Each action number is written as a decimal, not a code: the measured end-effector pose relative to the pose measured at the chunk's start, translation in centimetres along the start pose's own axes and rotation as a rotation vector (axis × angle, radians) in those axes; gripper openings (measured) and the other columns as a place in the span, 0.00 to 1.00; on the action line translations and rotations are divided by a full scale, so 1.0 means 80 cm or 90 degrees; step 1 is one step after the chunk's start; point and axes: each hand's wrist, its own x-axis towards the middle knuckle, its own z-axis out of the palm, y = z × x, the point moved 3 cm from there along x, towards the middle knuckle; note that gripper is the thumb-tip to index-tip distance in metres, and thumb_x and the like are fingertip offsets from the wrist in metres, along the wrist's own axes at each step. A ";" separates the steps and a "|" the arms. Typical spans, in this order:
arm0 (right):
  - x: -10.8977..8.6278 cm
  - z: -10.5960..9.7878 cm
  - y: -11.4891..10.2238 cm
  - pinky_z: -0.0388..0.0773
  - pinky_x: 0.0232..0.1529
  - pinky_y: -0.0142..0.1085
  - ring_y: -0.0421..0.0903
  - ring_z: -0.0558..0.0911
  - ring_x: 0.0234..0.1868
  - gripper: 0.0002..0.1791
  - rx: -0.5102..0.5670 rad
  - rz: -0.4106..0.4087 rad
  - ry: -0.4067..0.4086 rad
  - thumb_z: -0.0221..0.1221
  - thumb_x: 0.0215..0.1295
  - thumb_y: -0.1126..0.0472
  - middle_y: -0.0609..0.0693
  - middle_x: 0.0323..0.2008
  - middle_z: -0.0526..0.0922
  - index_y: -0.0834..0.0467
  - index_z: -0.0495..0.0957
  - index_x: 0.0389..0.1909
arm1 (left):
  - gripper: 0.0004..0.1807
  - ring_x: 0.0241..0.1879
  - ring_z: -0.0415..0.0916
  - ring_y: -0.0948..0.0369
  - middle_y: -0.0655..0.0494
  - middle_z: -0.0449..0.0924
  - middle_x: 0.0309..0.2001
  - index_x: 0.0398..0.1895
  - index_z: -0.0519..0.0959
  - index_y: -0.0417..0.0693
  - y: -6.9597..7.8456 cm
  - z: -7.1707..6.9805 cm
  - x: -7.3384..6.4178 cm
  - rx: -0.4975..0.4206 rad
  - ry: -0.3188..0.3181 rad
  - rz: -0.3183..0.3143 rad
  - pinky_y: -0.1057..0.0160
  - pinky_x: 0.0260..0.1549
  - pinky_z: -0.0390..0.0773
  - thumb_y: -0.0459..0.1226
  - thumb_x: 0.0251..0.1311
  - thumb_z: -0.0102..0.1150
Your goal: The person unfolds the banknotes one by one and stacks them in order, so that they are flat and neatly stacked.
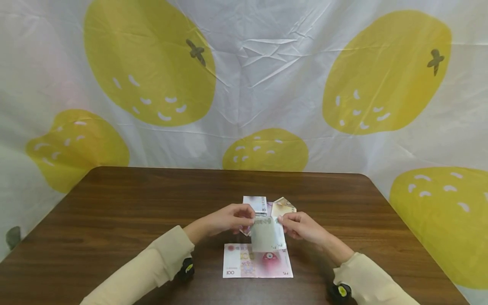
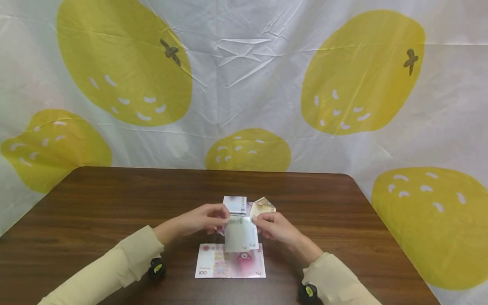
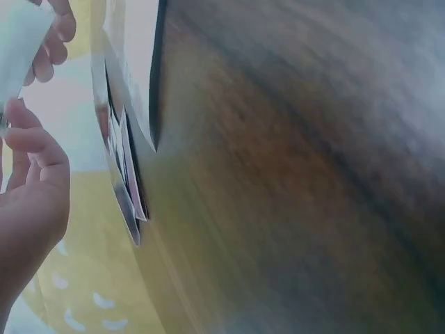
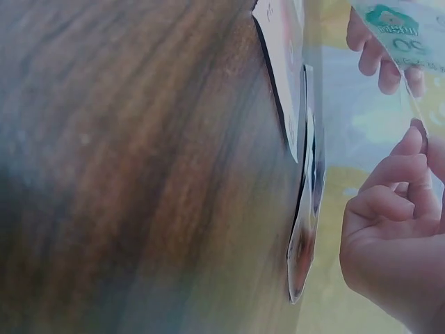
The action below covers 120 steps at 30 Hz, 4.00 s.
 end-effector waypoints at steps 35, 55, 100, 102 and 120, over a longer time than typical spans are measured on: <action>-0.016 -0.013 0.001 0.57 0.15 0.27 0.38 0.62 0.15 0.15 -0.005 0.046 0.056 0.53 0.62 0.59 0.45 0.14 0.65 0.69 0.74 0.35 | 0.14 0.25 0.69 0.62 0.50 0.77 0.37 0.43 0.74 0.35 -0.013 -0.026 -0.036 0.035 0.063 -0.020 0.68 0.20 0.67 0.30 0.52 0.55; -0.018 -0.007 0.016 0.59 0.15 0.26 0.36 0.66 0.15 0.16 -0.024 0.012 -0.054 0.57 0.55 0.65 0.46 0.19 0.73 0.69 0.73 0.43 | 0.10 0.17 0.64 0.63 0.58 0.72 0.20 0.37 0.75 0.34 -0.023 -0.020 -0.043 0.154 -0.030 -0.022 0.69 0.15 0.65 0.26 0.49 0.56; -0.016 0.007 0.024 0.62 0.15 0.27 0.37 0.66 0.17 0.10 -0.169 -0.008 -0.103 0.60 0.51 0.69 0.49 0.21 0.72 0.66 0.76 0.36 | 0.07 0.18 0.63 0.68 0.63 0.68 0.17 0.27 0.77 0.44 -0.018 -0.002 -0.045 0.399 -0.035 -0.005 0.71 0.18 0.63 0.27 0.44 0.61; -0.016 0.007 0.025 0.62 0.14 0.27 0.37 0.66 0.16 0.10 -0.185 -0.009 -0.098 0.60 0.51 0.69 0.49 0.21 0.72 0.65 0.76 0.36 | 0.07 0.18 0.63 0.67 0.63 0.67 0.17 0.27 0.76 0.44 -0.018 -0.002 -0.045 0.405 -0.032 -0.004 0.71 0.18 0.63 0.27 0.44 0.61; -0.013 -0.003 0.018 0.63 0.16 0.28 0.38 0.67 0.18 0.12 -0.203 -0.025 -0.042 0.62 0.50 0.65 0.47 0.19 0.73 0.65 0.76 0.36 | 0.06 0.19 0.63 0.67 0.62 0.67 0.19 0.28 0.75 0.45 -0.016 -0.005 -0.045 0.404 0.006 0.006 0.70 0.19 0.64 0.30 0.47 0.62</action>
